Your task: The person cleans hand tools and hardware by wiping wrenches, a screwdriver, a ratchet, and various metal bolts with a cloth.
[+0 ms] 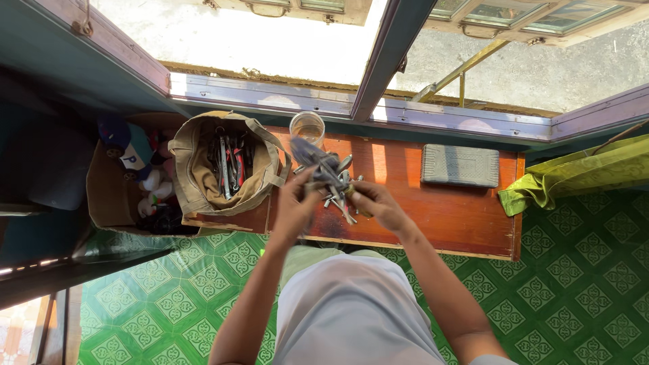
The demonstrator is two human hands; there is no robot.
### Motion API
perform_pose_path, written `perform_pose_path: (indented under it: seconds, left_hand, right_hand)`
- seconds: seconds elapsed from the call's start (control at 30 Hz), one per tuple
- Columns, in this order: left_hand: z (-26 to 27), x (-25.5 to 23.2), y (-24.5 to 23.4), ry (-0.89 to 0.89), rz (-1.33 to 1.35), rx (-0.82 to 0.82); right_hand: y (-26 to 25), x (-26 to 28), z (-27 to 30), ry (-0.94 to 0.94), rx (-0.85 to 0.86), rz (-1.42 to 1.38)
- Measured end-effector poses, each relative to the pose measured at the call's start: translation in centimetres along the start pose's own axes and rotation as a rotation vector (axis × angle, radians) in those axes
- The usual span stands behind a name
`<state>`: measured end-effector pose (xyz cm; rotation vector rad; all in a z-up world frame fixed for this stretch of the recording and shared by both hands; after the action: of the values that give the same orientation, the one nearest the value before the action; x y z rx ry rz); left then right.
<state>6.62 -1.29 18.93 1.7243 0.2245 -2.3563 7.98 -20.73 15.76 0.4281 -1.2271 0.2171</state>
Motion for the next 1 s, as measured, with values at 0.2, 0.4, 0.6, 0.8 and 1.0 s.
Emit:
perform_pose_path:
  seconds: [0.2,0.4,0.6,0.8,1.0]
  left_hand:
    - [1.5,0.2,1.6,-0.071,0.478,0.110]
    - [0.7,3.6,-0.5,-0.046,0.279,-0.039]
    - [0.4,0.4,-2.7,0.165,0.146,-0.211]
    - [0.5,-1.2,-2.3,0.195,0.213,-0.251]
    - [1.2,-0.3,0.9,0.255,-0.019,-0.206]
  right_hand:
    - [1.0,-3.6,-0.4,0.037,0.001,-0.061]
    - [3.6,-3.9,0.2,0.054,0.104,-0.053]
    - [3.9,-5.1,0.4,0.171,0.125,-0.024]
    - [3.4,-3.5,0.2,-0.097,-0.009,0.192]
    - [4.6,0.0,0.0,-0.210,-0.097,0.054]
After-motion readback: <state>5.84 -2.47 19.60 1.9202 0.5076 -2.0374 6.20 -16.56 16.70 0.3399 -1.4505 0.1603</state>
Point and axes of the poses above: each hand's wrist, its own z-axis away from the middle knuckle, its own y-axis out of the palm, x = y × z, the point moved 8 cm from there along -z, towards the middle knuckle, and after that the axes turned 9 degrees about -x, right-handed, at the moved point
